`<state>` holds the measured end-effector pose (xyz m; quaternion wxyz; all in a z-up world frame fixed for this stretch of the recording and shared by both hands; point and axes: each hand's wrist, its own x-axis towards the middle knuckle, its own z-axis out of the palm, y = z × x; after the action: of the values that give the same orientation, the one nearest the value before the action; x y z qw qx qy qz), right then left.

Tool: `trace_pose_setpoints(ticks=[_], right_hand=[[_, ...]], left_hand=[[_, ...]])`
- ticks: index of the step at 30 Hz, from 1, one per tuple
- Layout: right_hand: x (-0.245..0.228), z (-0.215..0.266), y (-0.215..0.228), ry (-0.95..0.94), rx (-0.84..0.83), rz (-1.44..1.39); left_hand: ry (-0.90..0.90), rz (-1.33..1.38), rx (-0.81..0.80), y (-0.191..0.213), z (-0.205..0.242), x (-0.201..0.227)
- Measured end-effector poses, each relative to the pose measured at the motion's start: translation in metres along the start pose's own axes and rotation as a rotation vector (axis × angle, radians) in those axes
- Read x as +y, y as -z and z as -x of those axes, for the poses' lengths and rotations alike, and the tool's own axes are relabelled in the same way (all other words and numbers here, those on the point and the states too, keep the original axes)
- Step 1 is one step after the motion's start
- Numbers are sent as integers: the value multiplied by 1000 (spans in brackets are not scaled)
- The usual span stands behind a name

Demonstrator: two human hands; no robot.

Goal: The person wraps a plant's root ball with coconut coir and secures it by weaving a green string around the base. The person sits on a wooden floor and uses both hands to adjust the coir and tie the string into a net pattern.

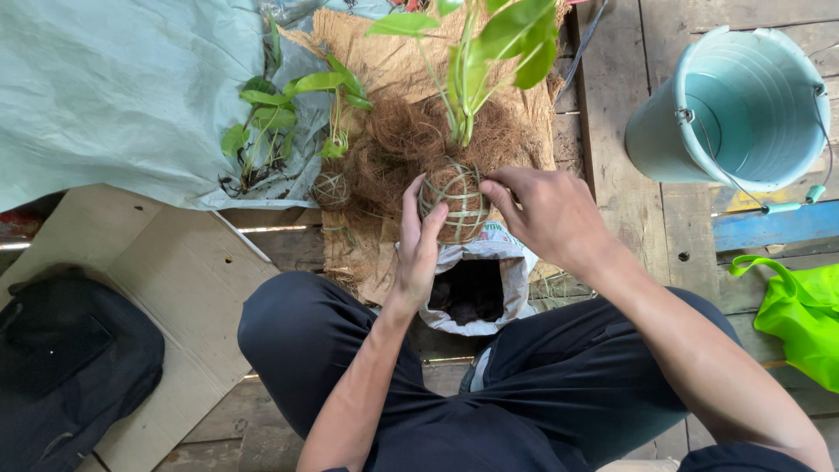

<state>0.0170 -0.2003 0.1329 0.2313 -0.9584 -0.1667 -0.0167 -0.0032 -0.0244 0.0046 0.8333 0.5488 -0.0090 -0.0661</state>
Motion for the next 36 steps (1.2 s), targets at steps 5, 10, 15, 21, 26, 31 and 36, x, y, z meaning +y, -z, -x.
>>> trace_pose_setpoints(ticks=[5,10,15,21,26,31,36], right_hand=[[0,-1,-12,-111,-44,40],[-3,-3,-22,-173,-74,118],[-1,-9,-20,-199,-77,162],[-8,-11,-4,-143,-39,101],[-3,-14,23,-138,-89,-285],[7,-13,25,-155,-131,-299],[22,-3,22,-208,-200,-327]], left_hand=[[-157,-2,-113,-4,9,1],[-230,-154,-164,-4,14,8],[-303,-247,-181,-6,15,20],[-346,-147,-155,-4,19,41],[-272,-299,-82,-2,24,67],[-184,-178,-114,-4,25,97],[98,-136,-307,5,9,108]])
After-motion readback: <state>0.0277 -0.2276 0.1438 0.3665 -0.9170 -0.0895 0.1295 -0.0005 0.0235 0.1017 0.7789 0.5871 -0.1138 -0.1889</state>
